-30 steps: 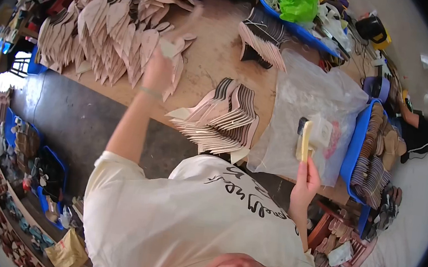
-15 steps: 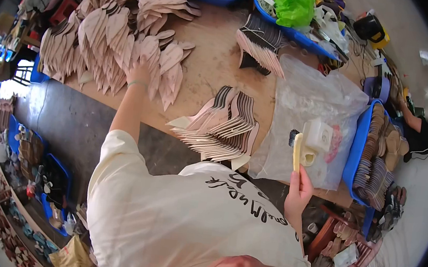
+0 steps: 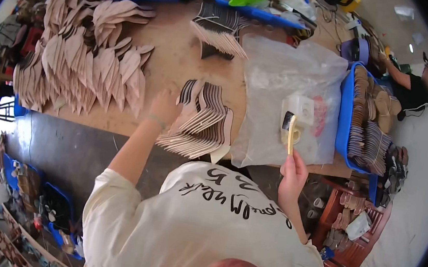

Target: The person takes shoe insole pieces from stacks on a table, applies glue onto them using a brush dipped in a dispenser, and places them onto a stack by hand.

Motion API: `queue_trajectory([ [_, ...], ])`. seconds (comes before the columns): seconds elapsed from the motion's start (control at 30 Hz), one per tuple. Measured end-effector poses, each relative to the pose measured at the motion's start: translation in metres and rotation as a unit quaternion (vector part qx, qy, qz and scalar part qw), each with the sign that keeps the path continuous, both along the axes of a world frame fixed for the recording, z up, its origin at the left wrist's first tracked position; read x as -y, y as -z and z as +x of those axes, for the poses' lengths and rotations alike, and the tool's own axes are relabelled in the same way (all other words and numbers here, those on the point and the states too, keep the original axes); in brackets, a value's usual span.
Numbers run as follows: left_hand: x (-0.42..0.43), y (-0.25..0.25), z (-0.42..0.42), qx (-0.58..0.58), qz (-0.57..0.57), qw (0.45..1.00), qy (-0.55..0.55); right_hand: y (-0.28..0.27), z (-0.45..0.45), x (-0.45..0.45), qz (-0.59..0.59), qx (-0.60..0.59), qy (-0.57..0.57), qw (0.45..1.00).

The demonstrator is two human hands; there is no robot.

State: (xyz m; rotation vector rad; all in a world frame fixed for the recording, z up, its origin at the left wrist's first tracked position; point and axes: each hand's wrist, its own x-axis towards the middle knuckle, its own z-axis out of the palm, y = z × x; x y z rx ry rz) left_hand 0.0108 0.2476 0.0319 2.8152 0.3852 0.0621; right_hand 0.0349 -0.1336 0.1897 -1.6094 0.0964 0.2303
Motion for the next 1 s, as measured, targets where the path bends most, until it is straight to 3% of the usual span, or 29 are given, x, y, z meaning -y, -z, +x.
queue_trajectory([
  [0.07,-0.013,0.047,-0.004,-0.183,-0.013,0.982,-0.044,0.000,-0.002,0.009,-0.004,-0.012,-0.011,1.000],
  [0.13,-0.044,0.106,-0.022,-0.175,-0.064,0.978,0.091,0.000,0.009,0.025,-0.005,-0.007,-0.003,1.000],
  [0.17,-0.052,0.102,-0.027,-0.228,-0.236,0.944,-0.033,0.004,0.013,0.038,-0.005,-0.009,0.011,1.000],
  [0.2,-0.050,0.091,-0.030,-0.277,-0.397,0.861,-0.155,0.007,0.018,0.052,-0.007,-0.012,0.024,1.000],
  [0.27,-0.030,0.065,-0.040,-0.203,-0.514,0.785,-0.279,0.007,0.031,0.079,-0.025,-0.029,0.055,0.998],
  [0.37,-0.027,0.062,-0.049,-0.173,-0.550,0.764,-0.290,0.017,0.047,0.125,-0.027,-0.050,0.083,0.995],
  [0.47,-0.051,0.088,-0.049,-0.114,-0.406,0.886,-0.194,0.018,0.060,0.153,-0.057,-0.049,0.084,0.994],
  [0.6,-0.026,0.040,-0.026,0.043,-0.134,0.983,-0.121,0.033,0.075,0.178,-0.046,-0.080,0.048,0.995],
  [0.67,-0.006,0.015,-0.014,0.087,0.017,0.989,-0.117,0.038,0.080,0.183,-0.066,-0.093,0.016,0.993],
  [0.77,0.021,-0.012,-0.004,0.030,-0.019,0.985,-0.171,0.046,0.087,0.188,-0.136,-0.050,-0.079,0.986],
  [0.87,0.021,0.011,-0.009,-0.014,0.062,0.994,-0.086,0.057,0.094,0.199,-0.130,-0.075,-0.103,0.983],
  [1.0,0.019,0.018,-0.017,-0.002,0.101,0.988,-0.113,0.066,0.100,0.207,-0.113,-0.071,-0.086,0.987],
])
